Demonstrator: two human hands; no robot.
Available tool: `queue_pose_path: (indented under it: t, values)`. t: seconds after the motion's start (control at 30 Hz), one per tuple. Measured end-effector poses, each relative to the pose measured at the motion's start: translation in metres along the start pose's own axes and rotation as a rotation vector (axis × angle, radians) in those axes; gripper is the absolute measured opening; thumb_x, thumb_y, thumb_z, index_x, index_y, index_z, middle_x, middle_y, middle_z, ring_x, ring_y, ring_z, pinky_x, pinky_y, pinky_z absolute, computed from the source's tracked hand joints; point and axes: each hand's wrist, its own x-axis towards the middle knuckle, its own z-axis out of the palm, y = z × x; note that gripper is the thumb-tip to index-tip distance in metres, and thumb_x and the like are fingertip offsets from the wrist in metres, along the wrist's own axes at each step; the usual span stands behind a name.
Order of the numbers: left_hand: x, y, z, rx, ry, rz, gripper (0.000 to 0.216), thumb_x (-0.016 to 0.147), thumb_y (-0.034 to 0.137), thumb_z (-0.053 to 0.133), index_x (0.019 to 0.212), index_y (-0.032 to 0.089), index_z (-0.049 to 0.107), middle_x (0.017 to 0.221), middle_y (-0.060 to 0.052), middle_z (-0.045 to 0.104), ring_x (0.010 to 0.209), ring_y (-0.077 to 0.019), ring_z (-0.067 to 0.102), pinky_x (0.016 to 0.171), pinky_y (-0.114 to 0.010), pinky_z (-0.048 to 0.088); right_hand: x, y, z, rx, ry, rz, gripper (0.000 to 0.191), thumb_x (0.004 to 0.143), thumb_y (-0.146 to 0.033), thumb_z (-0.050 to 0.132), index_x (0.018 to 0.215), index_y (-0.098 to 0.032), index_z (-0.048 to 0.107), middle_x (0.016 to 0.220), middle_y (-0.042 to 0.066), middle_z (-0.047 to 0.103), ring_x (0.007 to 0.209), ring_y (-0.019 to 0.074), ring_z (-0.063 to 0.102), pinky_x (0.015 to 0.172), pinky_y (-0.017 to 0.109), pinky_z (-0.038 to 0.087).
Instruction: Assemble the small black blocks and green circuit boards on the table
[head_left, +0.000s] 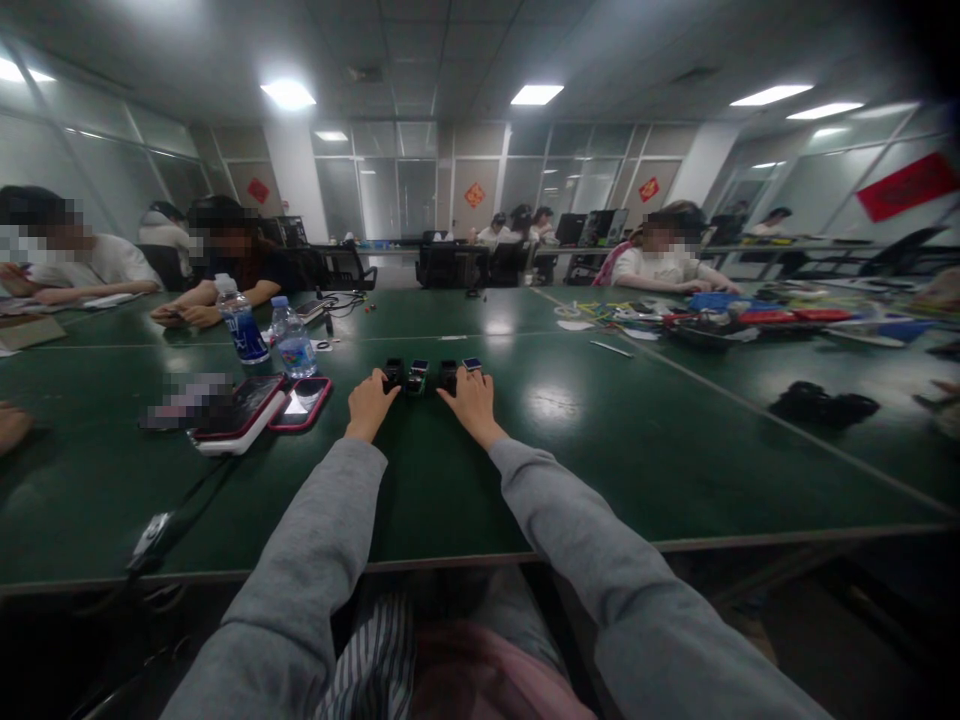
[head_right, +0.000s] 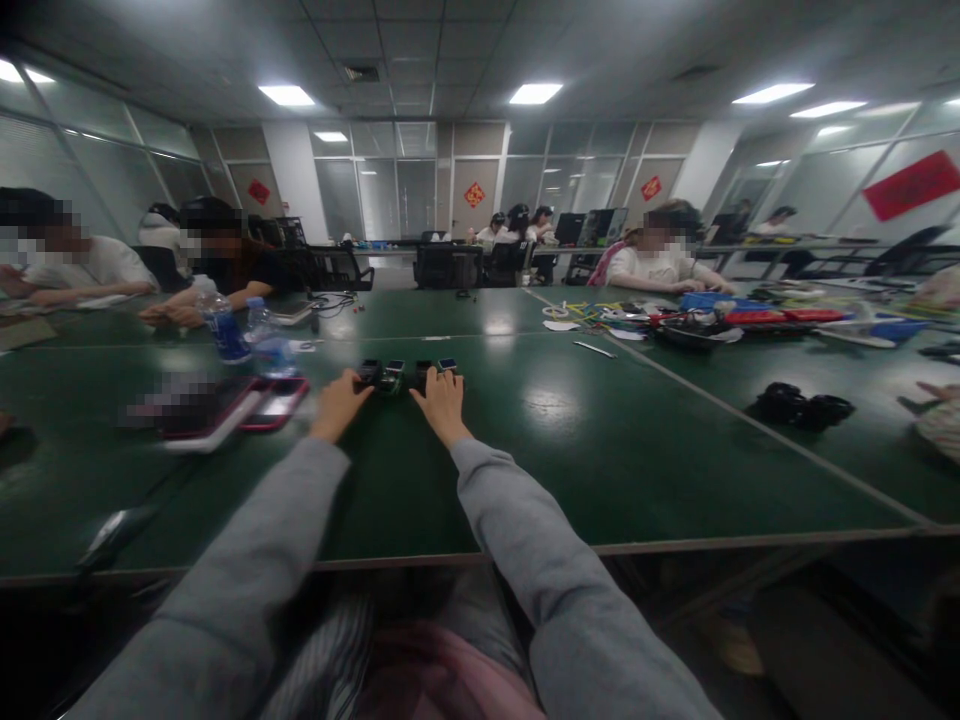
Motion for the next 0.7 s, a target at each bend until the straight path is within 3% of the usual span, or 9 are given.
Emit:
queue_pose_path:
  t: [0.17,0.3,0.4,0.7]
  values:
    - [-0.003,0.003,-0.006,0.05,0.02,0.085,0.033,0.09,0.043,0.053,0.114,0.02,0.053,0.111,-0.012,0.064,0.108,-0.0275,0.057,0.087,-0.037,0.045,-0.003,-0.002,-0.004,0.022,0.006,-0.013,0.047,0.096,-0.052,0.035,0.115,-0.013,0.054,0.117,0.017,0.056,0.113,0.0285,0.044,0.098,0.043,0.03]
    - [-0.005,0.009,-0.008,0.082,0.084,0.225,0.03,0.087,0.031,0.058,0.115,0.021,0.056,0.131,-0.012,0.053,0.127,-0.0291,0.041,0.101,-0.041,0.036,-0.002,0.004,-0.01,0.056,0.068,0.055,0.039,0.099,-0.04,0.03,0.12,-0.016,0.053,0.121,0.015,0.052,0.116,0.0272,0.04,0.095,0.04,0.032]
    - [-0.007,0.013,-0.007,0.072,0.065,0.348,0.031,0.086,0.028,0.059,0.117,0.023,0.057,0.134,-0.01,0.05,0.132,-0.0292,0.034,0.106,-0.044,0.03,0.0,0.016,-0.012,0.055,0.07,0.139,0.036,0.099,-0.032,0.028,0.122,-0.017,0.052,0.122,0.015,0.05,0.116,0.0271,0.039,0.093,0.039,0.035]
    - [-0.011,0.021,-0.002,-0.003,-0.019,0.497,0.035,0.089,0.025,0.054,0.124,0.025,0.059,0.125,-0.008,0.061,0.128,-0.0258,0.039,0.105,-0.044,0.03,0.002,0.036,0.003,0.119,-0.06,0.204,0.033,0.097,-0.026,0.034,0.12,-0.017,0.056,0.114,0.013,0.052,0.103,0.022,0.05,0.084,0.031,0.041]
